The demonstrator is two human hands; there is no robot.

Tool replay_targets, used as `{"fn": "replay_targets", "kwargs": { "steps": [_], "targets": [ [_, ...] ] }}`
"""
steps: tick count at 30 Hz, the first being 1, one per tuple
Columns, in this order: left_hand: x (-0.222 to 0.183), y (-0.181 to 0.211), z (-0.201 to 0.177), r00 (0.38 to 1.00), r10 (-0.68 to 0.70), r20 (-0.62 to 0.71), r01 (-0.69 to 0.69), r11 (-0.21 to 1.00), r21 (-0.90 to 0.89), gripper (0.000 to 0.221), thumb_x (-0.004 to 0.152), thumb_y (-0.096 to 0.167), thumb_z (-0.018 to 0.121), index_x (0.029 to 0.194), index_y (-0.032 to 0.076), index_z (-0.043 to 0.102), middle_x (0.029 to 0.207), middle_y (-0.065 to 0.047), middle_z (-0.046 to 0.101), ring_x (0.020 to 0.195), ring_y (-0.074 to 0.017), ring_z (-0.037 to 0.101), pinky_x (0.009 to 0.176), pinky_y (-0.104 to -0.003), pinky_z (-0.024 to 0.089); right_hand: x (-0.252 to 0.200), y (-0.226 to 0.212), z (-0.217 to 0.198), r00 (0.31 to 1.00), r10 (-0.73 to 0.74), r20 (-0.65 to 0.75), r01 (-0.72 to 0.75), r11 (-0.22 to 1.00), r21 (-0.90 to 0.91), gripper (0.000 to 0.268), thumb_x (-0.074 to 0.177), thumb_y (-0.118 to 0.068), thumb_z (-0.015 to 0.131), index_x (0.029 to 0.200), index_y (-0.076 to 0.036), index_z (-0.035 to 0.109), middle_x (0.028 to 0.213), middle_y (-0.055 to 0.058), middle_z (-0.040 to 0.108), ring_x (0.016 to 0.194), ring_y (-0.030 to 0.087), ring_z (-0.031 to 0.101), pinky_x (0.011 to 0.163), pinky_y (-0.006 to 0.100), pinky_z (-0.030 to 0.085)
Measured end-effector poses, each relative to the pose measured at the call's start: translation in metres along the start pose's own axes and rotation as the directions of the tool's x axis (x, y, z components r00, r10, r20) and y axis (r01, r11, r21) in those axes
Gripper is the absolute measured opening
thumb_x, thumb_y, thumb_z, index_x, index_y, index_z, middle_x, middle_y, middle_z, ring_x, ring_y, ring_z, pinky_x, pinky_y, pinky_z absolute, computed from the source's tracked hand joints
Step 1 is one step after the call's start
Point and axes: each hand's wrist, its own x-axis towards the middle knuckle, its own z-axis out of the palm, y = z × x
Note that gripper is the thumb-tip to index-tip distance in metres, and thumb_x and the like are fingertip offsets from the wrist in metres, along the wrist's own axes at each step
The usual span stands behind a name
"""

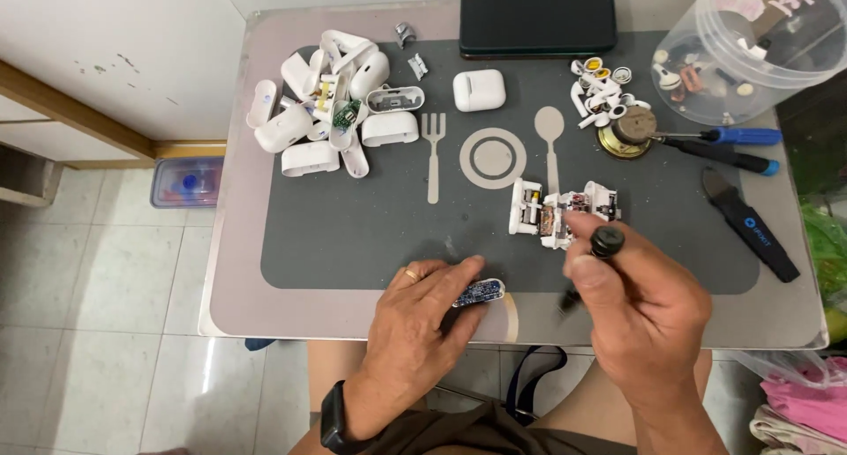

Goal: Disassembling and inspecting small electronic components using a precision screwdriver

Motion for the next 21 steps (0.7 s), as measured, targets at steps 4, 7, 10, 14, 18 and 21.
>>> {"fn": "replay_targets", "kwargs": {
  "steps": [4,7,10,14,18,21],
  "targets": [
    [-0.001,-0.008,0.000,0.995,-0.092,0.047,0.099,0.982,-0.161,0.054,0.087,0.012,0.078,0.137,0.005,0.060,0.112,-0.004,0.078,0.105,-0.0250,0.064,0.096,-0.038,0.052,0.005,-0.011,0.011,0.996,-0.068,-0.053,0.068,0.998,0.003,0.043,0.092,0.004,0.072,0.133,0.009,0.059,0.091,0.016,0.075,0.059,0.015,0.068,0.060,0.023,0.064],
    [-0.001,-0.008,-0.001,0.992,-0.117,0.041,0.123,0.969,-0.215,0.051,0.086,0.012,0.078,0.134,0.005,0.062,0.111,-0.003,0.078,0.104,-0.0239,0.064,0.096,-0.038,0.052,0.002,-0.005,0.020,0.987,-0.146,-0.067,0.143,0.989,-0.036,0.058,0.089,0.012,0.073,0.142,0.014,0.048,0.095,0.026,0.071,0.079,0.023,0.072,0.074,0.031,0.069],
    [0.001,-0.006,-0.003,0.998,-0.066,0.014,0.067,0.983,-0.168,0.044,0.088,0.011,0.077,0.129,0.005,0.064,0.108,-0.004,0.078,0.099,-0.0269,0.065,0.093,-0.039,0.053,0.002,-0.003,0.019,0.974,-0.223,-0.026,0.216,0.961,-0.171,0.039,0.093,0.011,0.073,0.129,0.014,0.058,0.097,0.023,0.073,0.081,0.021,0.074,0.074,0.028,0.068],
    [-0.002,-0.009,0.001,0.999,-0.031,-0.012,0.029,0.988,-0.150,0.045,0.089,0.011,0.078,0.130,0.005,0.062,0.113,-0.005,0.077,0.098,-0.0274,0.064,0.091,-0.040,0.053,-0.003,0.001,0.014,0.968,-0.250,-0.024,0.238,0.943,-0.231,0.037,0.093,0.007,0.076,0.126,0.011,0.060,0.097,0.018,0.075,0.072,0.019,0.072,0.071,0.027,0.065],
    [0.000,-0.008,0.000,1.000,-0.027,-0.006,0.026,0.989,-0.147,0.045,0.088,0.010,0.078,0.130,0.004,0.062,0.113,-0.005,0.077,0.098,-0.0282,0.064,0.092,-0.040,0.052,-0.004,0.003,0.014,0.963,-0.266,-0.047,0.246,0.936,-0.253,0.037,0.093,0.009,0.077,0.127,0.012,0.062,0.096,0.020,0.075,0.076,0.017,0.072,0.071,0.026,0.060],
    [-0.001,-0.009,0.001,1.000,-0.027,-0.006,0.026,0.989,-0.147,0.044,0.089,0.011,0.078,0.130,0.004,0.063,0.113,-0.006,0.077,0.099,-0.0284,0.064,0.092,-0.039,0.053,-0.003,0.004,0.014,0.963,-0.266,-0.043,0.248,0.936,-0.249,0.038,0.093,0.009,0.078,0.127,0.011,0.062,0.096,0.019,0.075,0.082,0.018,0.073,0.078,0.027,0.061]
  ]
}}
